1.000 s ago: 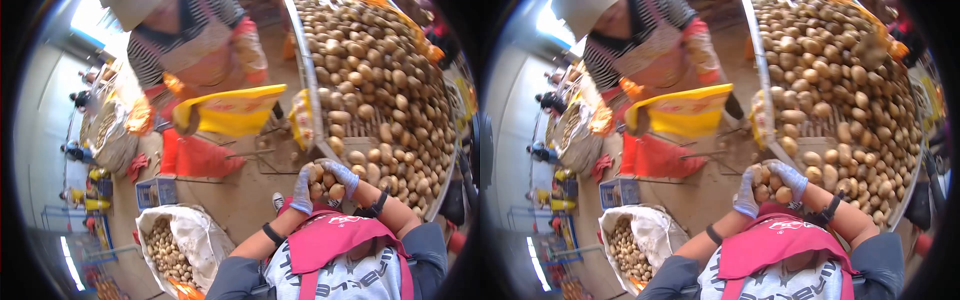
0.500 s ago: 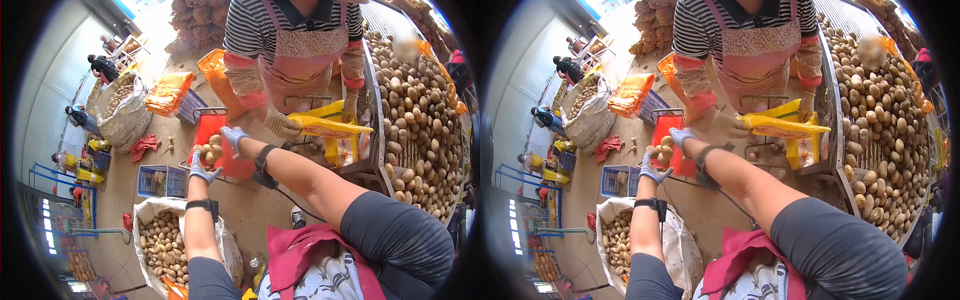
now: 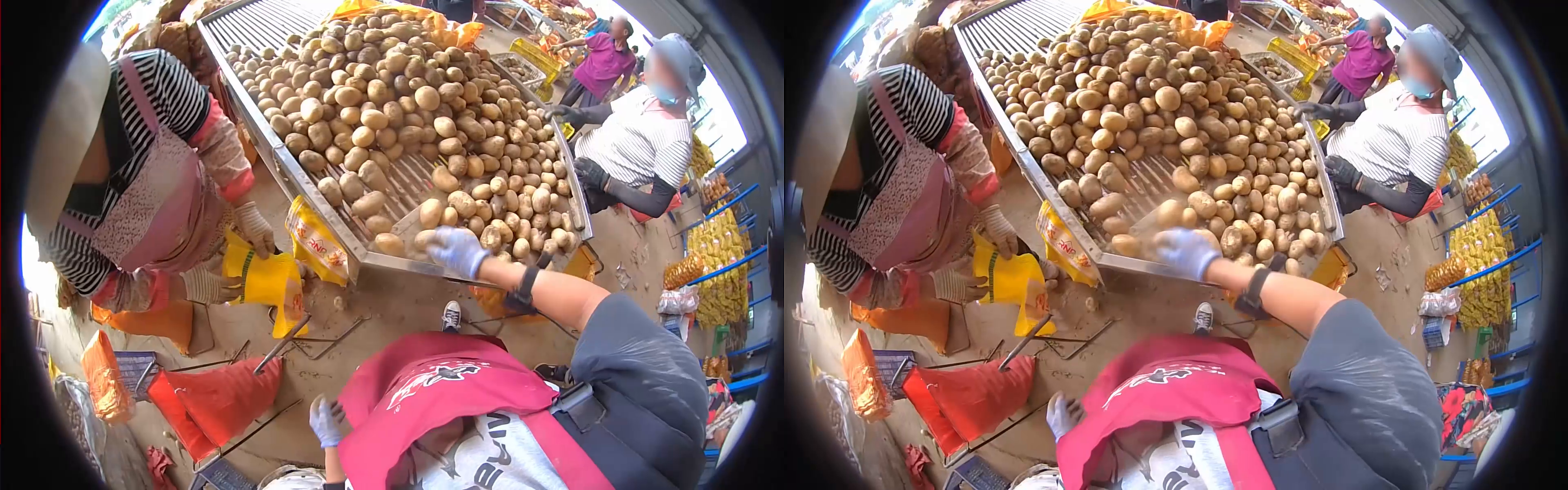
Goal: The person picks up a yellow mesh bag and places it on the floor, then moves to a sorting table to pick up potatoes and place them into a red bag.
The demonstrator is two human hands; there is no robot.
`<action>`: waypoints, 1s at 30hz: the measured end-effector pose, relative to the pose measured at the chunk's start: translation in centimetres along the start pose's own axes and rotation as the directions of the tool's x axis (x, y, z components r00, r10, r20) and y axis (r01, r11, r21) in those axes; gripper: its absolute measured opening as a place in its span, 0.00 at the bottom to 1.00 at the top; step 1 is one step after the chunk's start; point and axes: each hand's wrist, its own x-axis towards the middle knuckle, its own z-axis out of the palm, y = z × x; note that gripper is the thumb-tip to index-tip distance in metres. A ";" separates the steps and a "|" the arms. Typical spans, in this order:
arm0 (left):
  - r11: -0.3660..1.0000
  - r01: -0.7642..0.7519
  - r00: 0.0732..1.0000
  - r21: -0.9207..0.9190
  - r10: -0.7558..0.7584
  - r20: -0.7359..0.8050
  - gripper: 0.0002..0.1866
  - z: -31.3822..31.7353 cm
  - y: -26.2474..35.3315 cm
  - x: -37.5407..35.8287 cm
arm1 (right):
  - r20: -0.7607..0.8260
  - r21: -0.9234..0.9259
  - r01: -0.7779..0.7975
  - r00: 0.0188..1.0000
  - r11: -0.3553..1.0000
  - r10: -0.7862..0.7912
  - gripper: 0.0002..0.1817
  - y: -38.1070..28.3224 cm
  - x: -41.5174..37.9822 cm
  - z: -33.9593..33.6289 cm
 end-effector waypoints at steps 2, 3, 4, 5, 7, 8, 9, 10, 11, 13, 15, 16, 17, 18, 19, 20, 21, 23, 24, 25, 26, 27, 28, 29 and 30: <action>0.936 -0.307 0.917 0.175 0.241 0.317 0.13 6.3 2.3 -0.8 | 0.137 -0.232 -0.205 0.961 0.951 0.241 0.15 1.8 3.2 -2.9; 0.849 -0.482 0.816 0.216 0.345 0.464 0.13 9.5 3.5 -0.6 | 0.228 -0.368 -0.097 0.955 0.925 0.190 0.16 3.9 3.7 -2.1; 0.755 -0.612 0.739 0.236 0.441 0.509 0.12 12.7 4.8 -0.1 | 0.317 -0.483 0.024 0.937 0.875 0.149 0.17 6.1 4.3 -1.2; 0.643 -0.724 0.652 0.251 0.517 0.555 0.12 15.8 5.9 0.2 | 0.277 -0.425 0.089 0.960 0.901 0.036 0.16 7.0 4.3 -1.8; 0.701 -0.708 0.649 0.092 0.593 0.476 0.11 22.0 8.5 -2.9 | 0.146 -0.351 0.157 0.983 0.923 -0.111 0.16 11.1 4.5 -2.2; 0.745 -0.663 0.695 0.073 0.577 0.429 0.11 24.4 8.3 -3.5 | 0.103 -0.363 0.204 0.979 0.909 -0.178 0.16 11.8 4.3 -3.2; 0.783 -0.620 0.735 0.052 0.556 0.387 0.11 26.6 7.9 -4.1 | 0.139 -0.332 0.246 0.968 0.911 -0.211 0.17 12.4 4.9 -3.6; 0.819 -0.574 0.774 0.031 0.529 0.349 0.11 28.2 7.2 -4.9 | 0.141 -0.328 0.239 0.969 0.914 -0.203 0.17 12.7 5.8 -3.6; 0.860 -0.508 0.812 0.056 0.456 0.363 0.11 29.6 5.5 -5.2 | 0.160 -0.337 0.198 0.975 0.920 -0.152 0.17 13.4 6.9 -2.2; 0.934 -0.356 0.876 0.025 0.324 0.358 0.10 32.7 1.2 -4.8 | 0.209 -0.228 0.137 0.974 0.964 -0.089 0.16 14.5 9.1 -2.6; 0.886 -0.451 0.822 0.109 0.364 0.438 0.13 34.5 -0.4 -7.1 | 0.301 0.033 0.030 0.953 0.999 -0.039 0.16 13.8 9.4 -5.7; 0.841 -0.524 0.783 0.135 0.413 0.465 0.13 35.3 -0.3 -8.2 | 0.292 0.414 -0.077 0.955 0.907 -0.052 0.18 14.5 9.6 -6.3; 0.752 -0.639 0.726 0.162 0.521 0.450 0.14 36.0 -0.1 -8.6 | 0.436 0.721 -0.288 0.895 0.630 -0.091 0.18 15.6 9.2 -7.4; 0.648 -0.737 0.655 0.192 0.615 0.439 0.15 36.8 -0.1 -9.0 | 0.544 0.833 -0.501 0.817 0.233 -0.188 0.19 14.9 8.0 -9.8; 0.532 -0.816 0.573 0.227 0.691 0.441 0.16 37.6 0.0 -9.5 | 0.560 0.828 -0.555 0.817 0.076 -0.134 0.17 14.4 6.6 -10.3; 0.449 -0.834 0.551 0.321 0.698 0.458 0.16 38.7 0.6 -10.5 | 0.588 0.807 -0.584 0.780 0.089 -0.216 0.17 14.0 5.7 -11.0; 0.352 -0.845 0.522 0.403 0.706 0.478 0.16 40.3 1.8 -11.6 | 0.615 0.784 -0.613 0.750 0.092 -0.242 0.17 13.5 4.7 -11.7; 0.203 -0.853 0.467 0.481 0.709 0.528 0.17 43.3 3.7 -13.4 | 0.686 0.707 -0.706 0.667 0.049 -0.290 0.19 13.3 3.1 -10.6; 0.160 -0.860 0.443 0.484 0.705 0.553 0.17 44.6 4.3 -14.1 | 0.728 0.643 -0.766 0.609 0.005 -0.314 0.20 13.4 2.4 -9.0; 0.119 -0.866 0.421 0.485 0.698 0.579 0.17 45.4 4.5 -14.5 | 0.726 0.661 -0.726 0.683 -0.189 -0.087 0.21 10.0 1.3 -10.9; 0.193 -0.897 0.404 0.398 0.725 0.558 0.17 45.7 4.0 -14.3 | 0.752 0.620 -0.751 0.652 -0.227 -0.102 0.21 10.6 0.6 -10.3; 0.261 -0.918 0.387 0.299 0.749 0.537 0.17 46.0 3.5 -13.8 | 0.773 0.581 -0.770 0.624 -0.264 -0.115 0.21 10.9 0.4 -10.3; 0.321 -0.927 0.374 0.192 0.771 0.515 0.18 46.3 3.2 -13.6 | 0.792 0.542 -0.784 0.597 -0.303 -0.129 0.22 11.2 0.3 -10.4; 0.503 -0.845 0.521 0.183 0.693 0.499 0.18 46.2 2.8 -13.9 | 0.797 0.542 -0.777 0.596 -0.319 -0.099 0.23 11.3 -0.3 -10.7; 0.484 -0.859 0.496 0.170 0.700 0.514 0.17 46.2 2.5 -13.7 | 0.801 0.543 -0.770 0.595 -0.336 -0.069 0.24 10.1 -0.7 -12.6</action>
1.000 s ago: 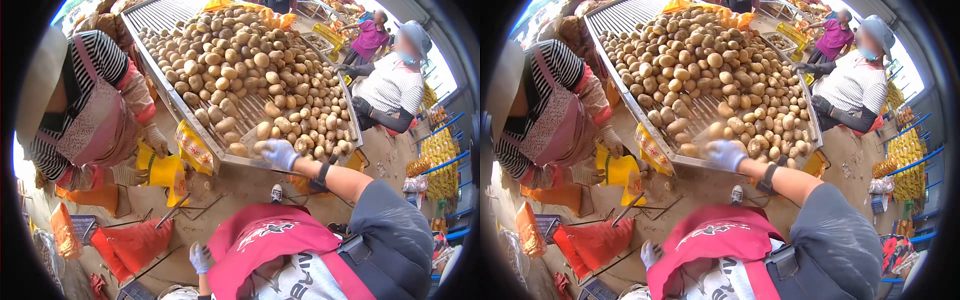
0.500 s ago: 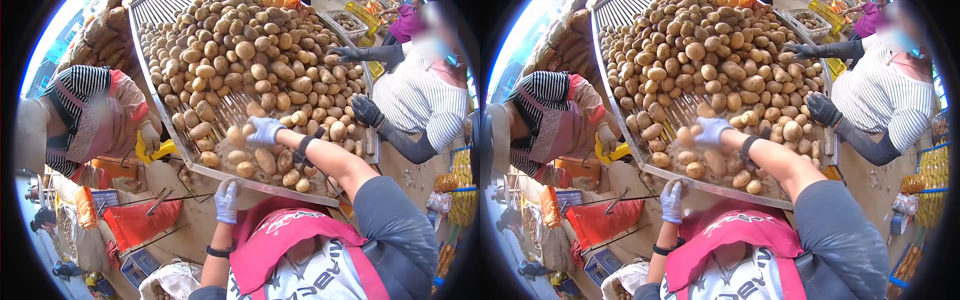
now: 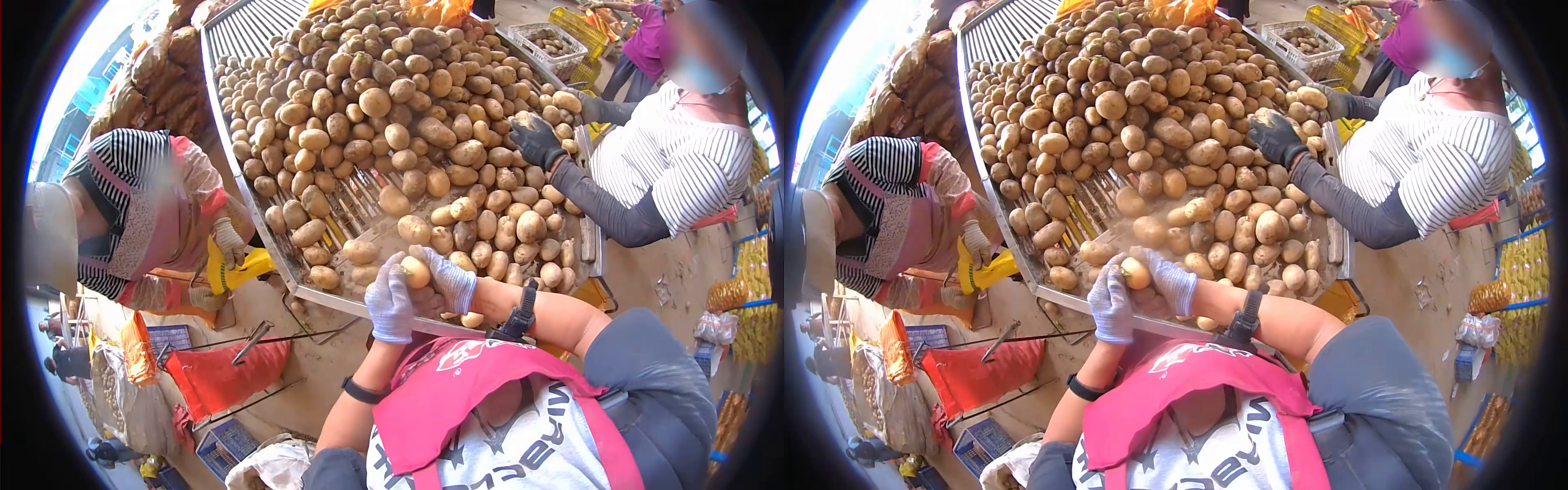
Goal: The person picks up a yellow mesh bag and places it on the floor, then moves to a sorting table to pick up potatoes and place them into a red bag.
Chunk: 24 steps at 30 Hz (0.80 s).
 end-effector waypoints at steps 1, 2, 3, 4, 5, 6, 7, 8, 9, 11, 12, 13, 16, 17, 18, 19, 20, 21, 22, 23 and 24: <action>1.000 -0.025 1.000 0.003 0.025 0.011 0.17 0.1 -0.6 -0.1 | 0.013 -0.021 -0.021 1.000 1.000 0.022 0.24 0.3 0.0 -0.7; 0.999 -0.050 0.999 0.006 0.049 0.022 0.17 0.0 -0.9 -0.2 | 0.025 -0.041 -0.042 0.999 0.998 0.043 0.24 0.5 0.1 -1.1; 0.998 0.042 0.997 -0.055 -0.038 0.070 0.18 -0.3 -0.8 -0.2 | -0.038 -0.121 -0.048 0.998 0.991 0.044 0.30 0.6 0.5 -1.2; 0.998 0.046 0.998 -0.048 -0.044 0.045 0.19 -0.6 -0.9 -0.1 | -0.034 -0.171 0.002 0.999 0.985 -0.008 0.27 0.9 1.6 -1.8; 0.998 0.047 0.998 -0.050 -0.045 0.036 0.19 -0.9 -1.0 -0.1 | -0.020 -0.237 0.236 0.969 0.942 -0.248 0.23 1.8 2.7 -1.8; 0.997 0.048 0.998 -0.060 -0.045 0.045 0.20 -0.8 -1.4 -0.1 | 0.002 -0.294 0.369 0.923 0.882 -0.386 0.21 2.6 3.7 -1.5; 0.989 0.055 0.998 -0.135 -0.048 0.048 0.21 -0.8 -2.2 -0.1 | 0.024 -0.350 0.490 0.856 0.798 -0.516 0.19 3.4 4.8 -1.3; 0.976 0.071 0.997 -0.208 -0.062 0.047 0.22 -1.0 -3.3 -0.3 | 0.008 -0.308 0.432 0.892 0.847 -0.452 0.19 3.4 4.3 -1.0; 0.967 0.133 0.990 -0.215 -0.122 0.063 0.22 -1.5 -3.8 -0.6 | -0.008 -0.266 0.370 0.923 0.890 -0.386 0.20 3.4 3.8 -0.6; 0.968 0.179 0.984 -0.177 -0.177 0.028 0.21 -2.2 -3.9 -1.0 | -0.040 -0.094 0.105 0.993 0.990 -0.110 0.23 3.1 2.6 0.1; 0.990 0.103 0.995 -0.096 -0.102 0.017 0.21 -2.2 -3.8 -1.1 | -0.034 -0.079 0.002 0.999 0.997 -0.005 0.25 3.2 3.2 -0.4; 1.000 0.023 1.000 -0.008 -0.023 0.009 0.21 -2.4 -3.7 -1.0 | -0.017 -0.066 -0.102 0.995 0.993 0.101 0.27 3.4 3.8 -0.5; 0.987 -0.071 0.996 0.147 0.063 0.057 0.19 -2.7 -2.7 -0.4 | 0.050 0.021 -0.169 0.985 0.985 0.167 0.30 3.0 4.0 -0.5; 0.995 -0.029 0.995 0.098 0.020 0.093 0.19 -2.8 -2.3 -0.3 | 0.144 0.046 -0.205 0.970 0.978 0.197 0.31 2.9 4.4 -1.3; 0.998 0.016 0.993 0.057 -0.022 0.118 0.18 -3.0 -1.9 -0.5 | 0.247 0.060 -0.252 0.941 0.966 0.230 0.32 2.9 4.9 -2.1; 0.998 0.033 0.992 0.049 -0.039 0.120 0.17 -3.3 -1.6 -0.6 | 0.156 0.060 -0.163 0.976 0.985 0.152 0.32 2.6 4.1 -1.1; 0.998 0.049 0.991 0.036 -0.053 0.125 0.16 -3.5 -1.5 -0.8 | 0.061 0.052 -0.068 0.996 0.996 0.065 0.32 2.2 3.2 -0.4; 0.970 0.226 0.965 -0.087 -0.210 0.159 0.16 -3.8 -0.5 -1.0 | 0.152 0.064 -0.063 0.987 0.996 0.053 0.27 2.2 3.0 -0.8; 0.971 0.230 0.957 -0.067 -0.213 0.197 0.17 -4.5 -1.0 -1.2 | 0.231 0.078 -0.057 0.972 0.995 0.037 0.23 2.4 3.0 -1.5; 0.952 0.258 0.951 -0.162 -0.221 0.214 0.17 -5.1 -0.9 -1.2 | 0.410 0.006 -0.008 0.912 1.000 0.005 0.21 2.9 3.8 -3.0; 0.923 0.284 0.946 -0.258 -0.226 0.234 0.18 -5.4 -0.9 -1.3 | 0.342 -0.029 0.029 0.939 0.999 -0.017 0.21 2.8 3.3 -2.3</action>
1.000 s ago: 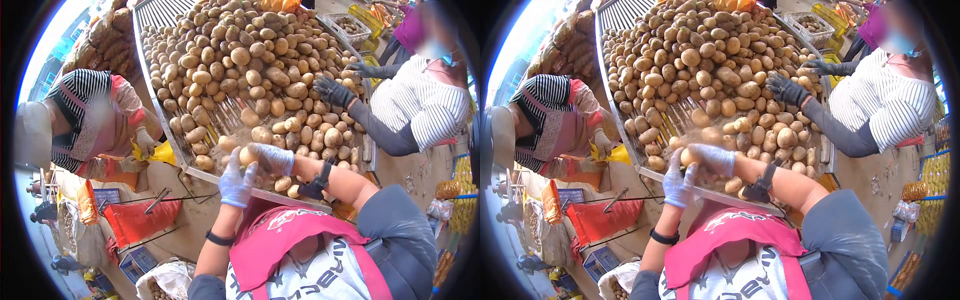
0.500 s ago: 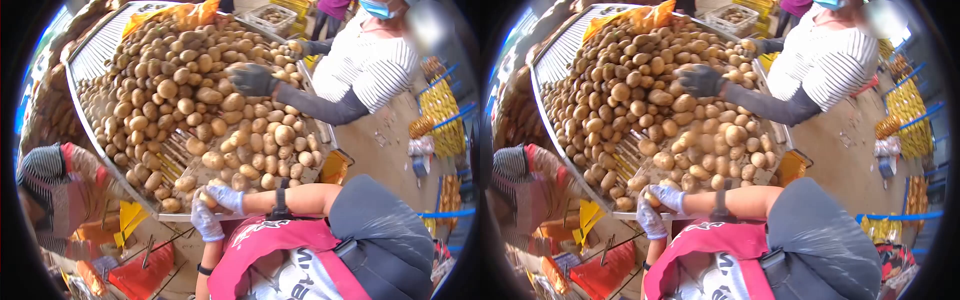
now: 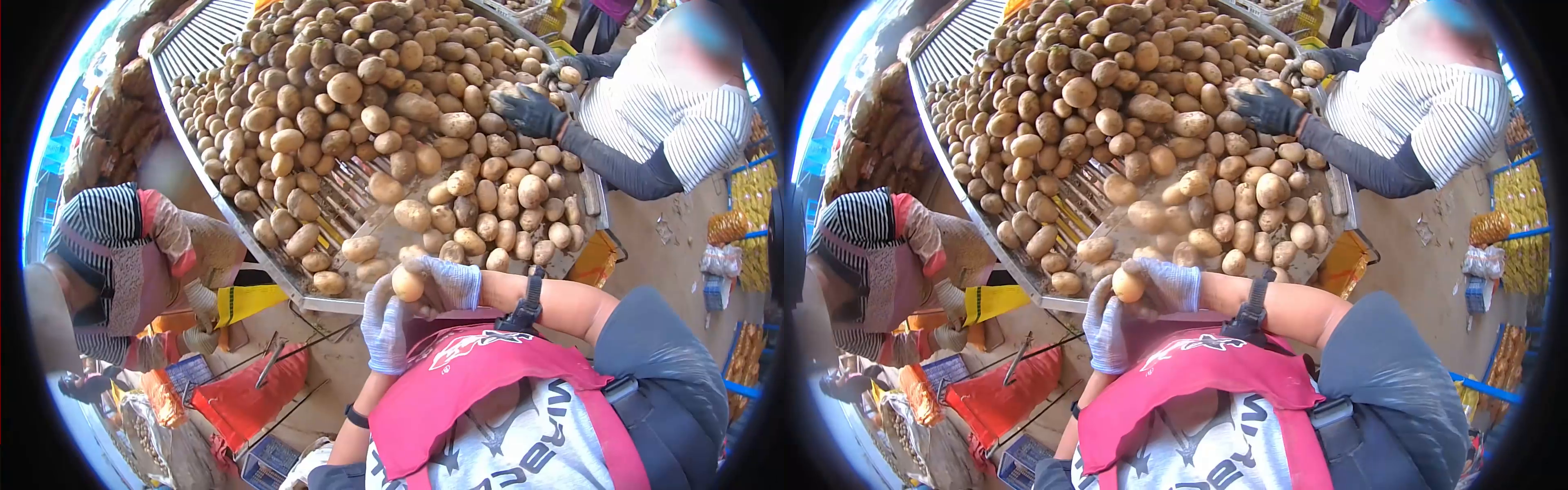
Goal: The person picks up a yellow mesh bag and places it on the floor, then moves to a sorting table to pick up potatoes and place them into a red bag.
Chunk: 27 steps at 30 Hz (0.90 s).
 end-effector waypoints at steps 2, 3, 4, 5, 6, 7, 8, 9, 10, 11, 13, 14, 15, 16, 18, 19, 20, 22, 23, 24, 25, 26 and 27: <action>0.999 0.048 0.998 -0.022 -0.049 -0.028 0.18 -0.2 0.0 0.1 | -0.134 -0.102 0.031 0.990 0.994 -0.045 0.23 -0.5 -0.3 2.2; 0.997 0.067 0.996 -0.028 -0.069 -0.055 0.19 -0.7 -0.1 0.0 | -0.095 -0.154 0.085 0.990 0.984 -0.100 0.28 0.0 0.5 1.3; 0.994 0.086 0.994 -0.073 -0.091 -0.058 0.23 -1.3 -1.1 0.1 | -0.129 -0.233 0.072 0.986 0.970 -0.104 0.26 -0.4 0.3 1.9; 0.970 0.225 0.970 -0.090 -0.231 -0.069 0.24 -1.7 -1.5 -0.7 | -0.107 -0.544 0.160 0.960 0.824 -0.257 0.25 -0.2 0.9 1.5; 0.926 0.358 0.927 -0.118 -0.368 -0.072 0.25 -2.0 -0.7 -1.1 | -0.027 -0.788 0.227 0.916 0.573 -0.400 0.24 0.0 1.5 1.0; 0.841 0.463 0.876 -0.279 -0.482 -0.001 0.29 -2.9 -0.9 -1.3 | -0.024 -0.860 0.216 0.888 0.462 -0.459 0.23 0.6 1.6 1.2; 0.718 0.553 0.816 -0.422 -0.569 0.101 0.33 -3.6 -1.2 -1.4 | -0.049 -0.896 0.154 0.897 0.416 -0.438 0.22 1.7 2.1 1.1; 0.572 0.608 0.775 -0.551 -0.578 0.255 0.35 -4.2 -0.8 -1.6 | 0.126 -0.957 0.222 0.900 0.189 -0.418 0.21 2.1 2.5 1.9; 0.519 0.550 0.795 -0.654 -0.565 0.220 0.33 -4.2 -1.3 -1.8 | 0.286 -0.956 0.291 0.889 -0.041 -0.358 0.19 2.5 2.9 2.9; 0.458 0.483 0.812 -0.747 -0.554 0.184 0.31 -4.0 -2.5 -1.8 | 0.409 -0.903 0.327 0.855 -0.280 -0.319 0.16 2.9 3.6 3.8; 0.339 0.373 0.829 -0.864 -0.540 0.146 0.28 -4.5 -3.9 -1.7 | 0.380 -0.915 0.272 0.830 -0.298 -0.408 0.14 4.0 5.4 4.9; 0.345 0.334 0.824 -0.877 -0.559 0.094 0.28 -5.1 -4.3 -1.5 | 0.366 -0.920 0.244 0.812 -0.305 -0.454 0.13 4.7 6.5 5.3; 0.351 0.295 0.814 -0.889 -0.579 0.042 0.27 -5.8 -4.8 -1.3 | 0.376 -0.926 0.292 0.777 -0.240 -0.505 0.09 5.2 8.0 5.3; 0.358 0.256 0.802 -0.898 -0.597 -0.009 0.27 -6.5 -4.6 -1.0 | 0.291 -0.957 0.263 0.826 -0.127 -0.482 0.10 5.3 9.6 4.7; 0.473 0.227 0.823 -0.851 -0.561 -0.092 0.22 -8.2 -4.4 -1.1 | 0.117 -0.980 0.173 0.906 0.103 -0.406 0.13 4.3 12.8 3.9; 0.526 0.253 0.839 -0.812 -0.537 -0.086 0.22 -9.2 -5.0 -1.4 | -0.025 -0.998 0.004 0.903 0.066 -0.429 0.16 2.6 14.5 4.1; 0.576 0.272 0.853 -0.771 -0.515 -0.084 0.21 -10.0 -5.4 -1.7 | -0.161 -0.986 -0.165 0.878 0.030 -0.451 0.19 0.9 16.2 4.3; 0.457 0.205 0.870 -0.866 -0.490 -0.053 0.17 -10.8 -3.6 -1.9 | 0.002 -0.866 -0.318 0.769 -0.386 -0.639 0.24 -0.6 18.1 5.6; 0.385 0.201 0.861 -0.901 -0.508 -0.025 0.16 -11.5 -3.1 -1.9 | -0.061 -0.832 -0.374 0.795 -0.409 -0.603 0.25 -0.7 19.4 4.9; 0.314 0.193 0.856 -0.930 -0.517 0.003 0.16 -12.2 -2.8 -1.6 | -0.119 -0.794 -0.423 0.813 -0.438 -0.569 0.25 -0.5 21.1 3.7; 0.289 0.180 0.846 -0.940 -0.533 -0.002 0.15 -12.8 -2.9 -1.3 | -0.175 -0.751 -0.463 0.828 -0.471 -0.533 0.26 -0.5 22.3 3.7; 0.309 0.219 0.865 -0.925 -0.501 0.038 0.16 -13.5 -3.7 -1.2 | -0.247 -0.769 -0.495 0.814 -0.405 -0.525 0.27 -0.5 22.8 3.5; 0.337 0.245 0.880 -0.909 -0.470 0.063 0.18 -14.3 -4.8 -1.2 | -0.309 -0.786 -0.515 0.807 -0.343 -0.502 0.28 -0.5 22.8 3.9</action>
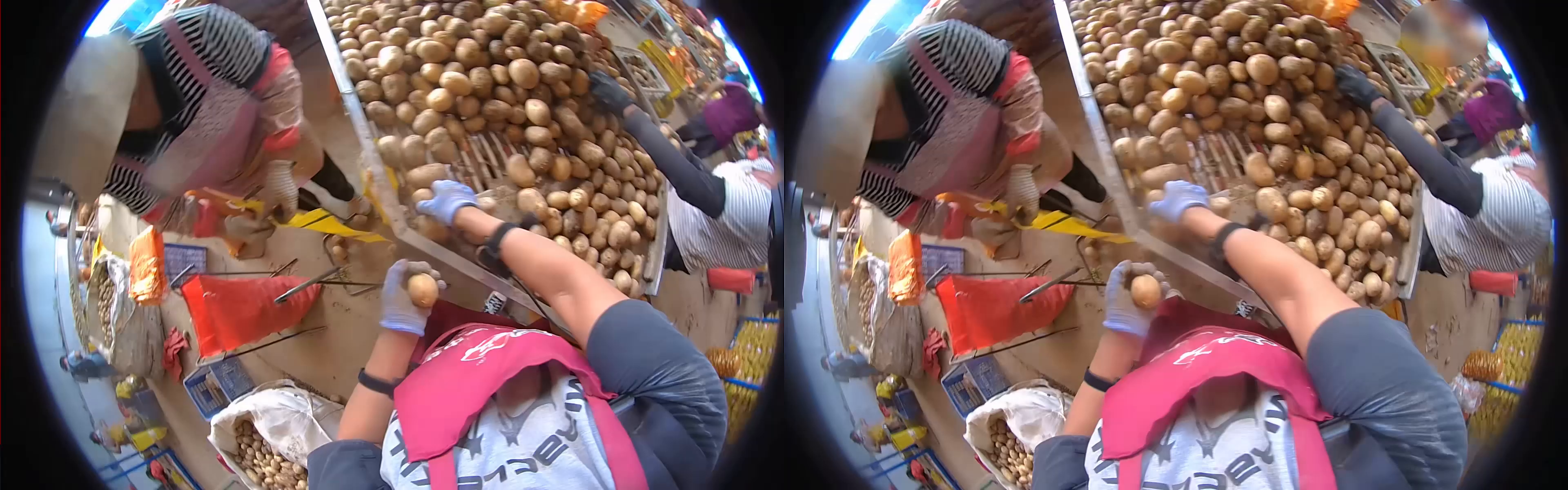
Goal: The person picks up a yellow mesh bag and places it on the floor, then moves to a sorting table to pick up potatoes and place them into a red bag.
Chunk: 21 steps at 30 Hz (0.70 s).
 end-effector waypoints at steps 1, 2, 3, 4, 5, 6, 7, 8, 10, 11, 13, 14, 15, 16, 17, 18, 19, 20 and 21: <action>0.999 -0.013 0.999 0.045 0.012 0.031 0.19 -1.1 1.1 -0.3 | -0.068 0.097 0.048 0.997 0.994 -0.041 0.28 -0.2 -1.0 -0.5; 0.995 -0.029 0.998 0.093 0.023 0.058 0.21 -0.6 1.9 -1.4 | -0.128 0.197 0.144 0.984 0.970 -0.121 0.26 -0.4 -2.8 -1.2; 0.989 -0.058 0.996 0.138 0.048 0.075 0.23 0.0 2.4 -2.1 | -0.170 0.405 0.307 0.951 0.861 -0.260 0.23 -0.8 -4.5 -1.1; 0.985 -0.059 0.994 0.165 0.043 0.099 0.25 -0.6 2.8 -2.2 | -0.226 0.397 0.444 0.896 0.803 -0.383 0.22 -2.1 -7.3 -1.5; 0.980 -0.034 0.993 0.194 0.012 0.117 0.26 -1.6 2.6 -2.4 | -0.164 0.301 0.564 0.825 0.769 -0.541 0.22 -3.6 -9.3 -1.7; 0.971 -0.146 0.979 0.189 0.115 0.167 0.25 -2.7 2.4 -2.5 | -0.131 0.167 0.743 0.668 0.648 -0.733 0.23 -4.4 -10.6 -0.9; 0.965 -0.230 0.967 0.123 0.213 0.137 0.25 -4.2 2.5 -2.0 | -0.080 0.222 0.714 0.692 0.664 -0.717 0.26 -5.6 -12.0 -0.6; 0.946 -0.317 0.945 0.063 0.309 0.107 0.24 -5.6 2.6 -1.4 | -0.100 0.186 0.712 0.699 0.677 -0.708 0.28 -6.4 -12.3 -0.5; 0.945 -0.310 0.938 -0.104 0.322 0.125 0.23 -7.0 8.0 -7.6 | -0.119 0.206 0.667 0.744 0.716 -0.658 0.29 -6.7 -11.7 -0.5; 0.884 -0.371 0.927 -0.285 0.368 -0.067 0.15 -8.5 10.5 -9.9 | -0.122 0.271 0.621 0.780 0.735 -0.614 0.30 -6.1 -11.1 -0.4; 0.699 -0.588 0.806 -0.406 0.544 -0.232 0.16 -11.8 18.2 -14.0 | -0.052 0.439 0.538 0.815 0.720 -0.577 0.27 -4.4 -10.3 -0.9; 0.618 -0.743 0.668 -0.256 0.662 -0.341 0.18 -13.7 22.3 -15.9 | -0.035 0.409 0.506 0.840 0.759 -0.541 0.27 -3.0 -10.0 -0.7; 0.546 -0.814 0.576 -0.200 0.710 -0.405 0.20 -16.7 27.1 -17.2 | -0.019 0.379 0.472 0.864 0.796 -0.503 0.28 -2.0 -9.8 -0.4; 0.499 -0.866 0.445 -0.034 0.738 -0.507 0.23 -17.7 31.2 -18.2 | -0.062 0.261 0.496 0.865 0.828 -0.498 0.29 -1.6 -9.8 -0.2; 0.505 -0.857 0.378 0.101 0.751 -0.542 0.25 -20.5 35.2 -18.9 | -0.104 0.137 0.505 0.863 0.852 -0.495 0.29 -1.2 -9.8 -0.2; 0.575 -0.791 0.308 0.208 0.668 -0.677 0.27 -19.8 36.8 -19.9 | -0.150 0.006 0.494 0.860 0.869 -0.488 0.30 -0.7 -9.9 -0.5; 0.643 -0.735 0.312 0.214 0.602 -0.735 0.28 -22.1 39.0 -20.1 | -0.188 -0.164 0.424 0.873 0.891 -0.450 0.32 -0.4 -10.0 -0.7; 0.707 -0.676 0.313 0.207 0.530 -0.788 0.30 -24.4 41.3 -20.2 | -0.204 -0.270 0.301 0.910 0.915 -0.360 0.34 -1.0 -10.8 -1.5; 0.743 -0.602 0.331 0.293 0.566 -0.755 0.27 -25.9 42.6 -19.4 | -0.103 -0.243 0.212 0.965 0.946 -0.243 0.35 -0.8 -11.0 -1.9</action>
